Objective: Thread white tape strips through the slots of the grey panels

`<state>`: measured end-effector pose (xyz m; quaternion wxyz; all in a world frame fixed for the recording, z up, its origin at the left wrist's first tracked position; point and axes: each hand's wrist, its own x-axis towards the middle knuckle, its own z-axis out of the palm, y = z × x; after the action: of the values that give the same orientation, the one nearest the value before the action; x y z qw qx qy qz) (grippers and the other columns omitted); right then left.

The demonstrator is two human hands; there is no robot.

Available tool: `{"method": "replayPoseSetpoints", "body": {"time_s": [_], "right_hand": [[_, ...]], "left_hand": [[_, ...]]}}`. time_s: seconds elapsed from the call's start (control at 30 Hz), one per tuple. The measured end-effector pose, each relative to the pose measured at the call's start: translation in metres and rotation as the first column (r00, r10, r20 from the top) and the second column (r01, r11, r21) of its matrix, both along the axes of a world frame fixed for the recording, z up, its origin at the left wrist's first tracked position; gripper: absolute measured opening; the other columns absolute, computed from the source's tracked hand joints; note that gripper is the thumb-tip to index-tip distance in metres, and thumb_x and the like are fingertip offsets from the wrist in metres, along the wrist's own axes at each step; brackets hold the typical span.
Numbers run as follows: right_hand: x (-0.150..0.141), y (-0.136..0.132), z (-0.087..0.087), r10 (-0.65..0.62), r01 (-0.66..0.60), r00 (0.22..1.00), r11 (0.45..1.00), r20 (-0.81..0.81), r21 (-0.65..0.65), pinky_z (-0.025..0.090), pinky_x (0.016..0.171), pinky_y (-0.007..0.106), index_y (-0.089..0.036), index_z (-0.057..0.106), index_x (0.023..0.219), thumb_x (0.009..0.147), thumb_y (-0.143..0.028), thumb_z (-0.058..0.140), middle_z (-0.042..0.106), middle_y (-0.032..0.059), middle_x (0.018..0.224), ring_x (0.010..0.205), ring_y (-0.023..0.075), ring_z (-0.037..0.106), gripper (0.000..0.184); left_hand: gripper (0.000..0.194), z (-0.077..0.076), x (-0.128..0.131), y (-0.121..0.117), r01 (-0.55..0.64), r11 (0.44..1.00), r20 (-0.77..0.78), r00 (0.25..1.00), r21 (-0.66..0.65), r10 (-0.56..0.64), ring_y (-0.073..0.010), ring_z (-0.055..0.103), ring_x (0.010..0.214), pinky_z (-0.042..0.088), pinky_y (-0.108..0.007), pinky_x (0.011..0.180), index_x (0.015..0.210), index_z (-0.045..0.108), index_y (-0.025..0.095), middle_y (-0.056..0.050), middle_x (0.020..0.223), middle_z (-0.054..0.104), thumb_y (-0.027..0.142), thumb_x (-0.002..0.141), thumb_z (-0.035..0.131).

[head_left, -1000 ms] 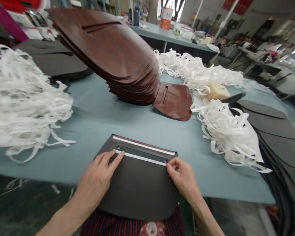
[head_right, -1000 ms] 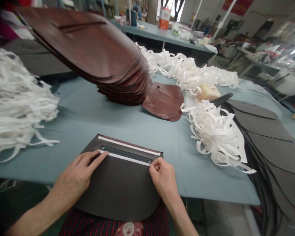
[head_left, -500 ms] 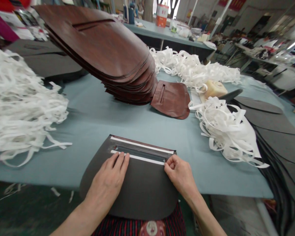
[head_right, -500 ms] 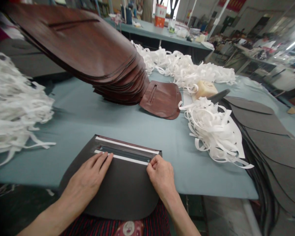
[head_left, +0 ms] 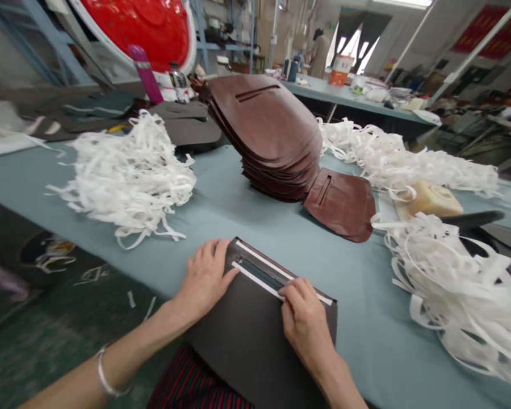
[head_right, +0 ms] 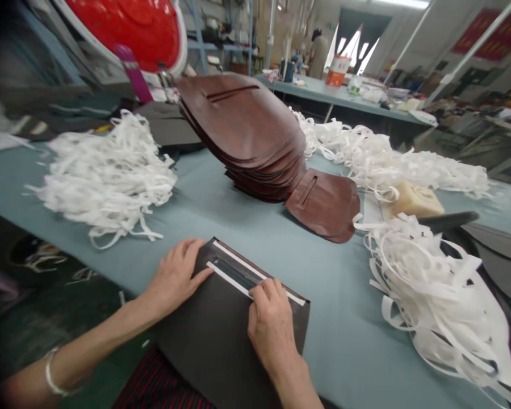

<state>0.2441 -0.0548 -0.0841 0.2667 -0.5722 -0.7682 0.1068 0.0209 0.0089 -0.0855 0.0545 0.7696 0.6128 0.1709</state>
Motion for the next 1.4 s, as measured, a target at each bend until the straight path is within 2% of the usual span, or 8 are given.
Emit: {"method": "replayPoseSetpoints", "body": {"time_s": [0.2,0.37,0.5,0.7,0.9,1.03,1.17,1.4], "right_hand": [[-0.014,0.015,-0.012,0.062,-0.059,0.997,0.995,-0.035,0.074,0.037,0.079,0.035,-0.016,0.056,0.104,0.091,-0.015,0.046,0.056,0.0081,0.098,0.092,0.0209,0.048,0.017],[0.0,0.011,-0.013,0.016,-0.016,1.0,1.0,0.023,0.012,0.033,0.073,0.033,-0.019,0.055,0.091,0.093,-0.022,0.045,0.058,0.0033,0.082,0.077,0.0186,0.05,0.011],[0.001,0.009,-0.02,-0.062,0.057,0.988,0.998,0.139,0.036,0.031,0.069,0.032,-0.02,0.055,0.078,0.094,-0.023,0.043,0.056,0.003,0.074,0.074,0.0197,0.05,0.02],[-0.034,0.033,-0.021,-0.174,0.168,0.953,0.985,0.249,0.045,0.034,0.07,0.033,-0.02,0.059,0.08,0.092,-0.022,0.047,0.059,0.0053,0.079,0.077,0.0215,0.054,0.017],[-0.094,0.085,-0.009,-0.159,0.175,0.933,0.984,0.323,-0.022,0.039,0.074,0.034,-0.018,0.064,0.094,0.087,-0.01,0.046,0.062,0.0092,0.095,0.089,0.0238,0.055,0.021],[-0.119,0.096,-0.009,-0.156,0.154,0.925,0.988,0.348,0.034,0.041,0.074,0.038,-0.013,0.064,0.099,0.084,-0.005,0.045,0.061,0.0131,0.095,0.09,0.0271,0.054,0.026],[-0.109,0.07,-0.018,-0.171,0.119,0.916,0.98,0.364,0.161,0.04,0.067,0.041,-0.011,0.064,0.097,0.084,-0.001,0.037,0.059,0.0156,0.086,0.081,0.0286,0.053,0.031],[-0.015,-0.027,-0.034,-0.104,-0.022,0.895,0.961,0.434,0.275,0.042,0.073,0.045,-0.015,0.059,0.113,0.083,-0.002,0.035,0.059,0.0173,0.1,0.09,0.0305,0.052,0.04]], "left_hand": [[0.055,0.023,-0.022,0.019,0.171,0.905,0.505,0.861,-0.39,0.055,-0.0208,0.065,0.087,0.05,-0.036,0.081,0.129,0.038,0.025,-0.003,0.1,0.066,0.032,0.079,0.059],[0.048,0.052,-0.033,0.054,0.137,0.955,0.485,0.874,-0.262,0.007,-0.0222,0.062,0.092,0.047,-0.037,0.083,0.121,0.047,0.025,-0.002,0.098,0.065,0.035,0.076,0.063],[0.042,0.03,-0.04,0.066,0.135,0.99,0.305,0.945,-0.041,-0.116,-0.0243,0.054,0.103,0.041,-0.041,0.09,0.115,0.049,0.022,-0.006,0.107,0.059,0.029,0.077,0.064],[0.015,-0.015,-0.032,0.033,0.198,0.98,0.297,0.935,0.011,-0.192,-0.0215,0.051,0.097,0.041,-0.039,0.086,0.099,0.051,0.021,-0.004,0.102,0.056,0.026,0.085,0.054],[0.024,-0.012,-0.029,0.028,0.197,0.98,0.257,0.946,0.027,-0.197,-0.0234,0.048,0.107,0.04,-0.042,0.091,0.11,0.05,0.022,-0.007,0.116,0.054,0.02,0.086,0.047],[0.053,-0.01,-0.024,0.03,0.36,0.932,0.193,0.912,0.045,-0.362,-0.023,0.038,0.127,0.033,-0.043,0.103,0.135,0.035,0.023,-0.009,0.137,0.045,0.01,0.084,0.04],[0.049,-0.008,-0.022,0.03,0.423,0.906,0.098,0.901,0.024,-0.423,-0.0216,0.04,0.127,0.032,-0.041,0.104,0.132,0.043,0.021,-0.009,0.131,0.052,0.008,0.085,0.039],[0.044,-0.011,-0.021,0.029,0.409,0.91,0.035,0.91,0.066,-0.412,-0.0215,0.043,0.126,0.034,-0.039,0.102,0.131,0.047,0.018,-0.01,0.132,0.053,0.009,0.09,0.034]]}}
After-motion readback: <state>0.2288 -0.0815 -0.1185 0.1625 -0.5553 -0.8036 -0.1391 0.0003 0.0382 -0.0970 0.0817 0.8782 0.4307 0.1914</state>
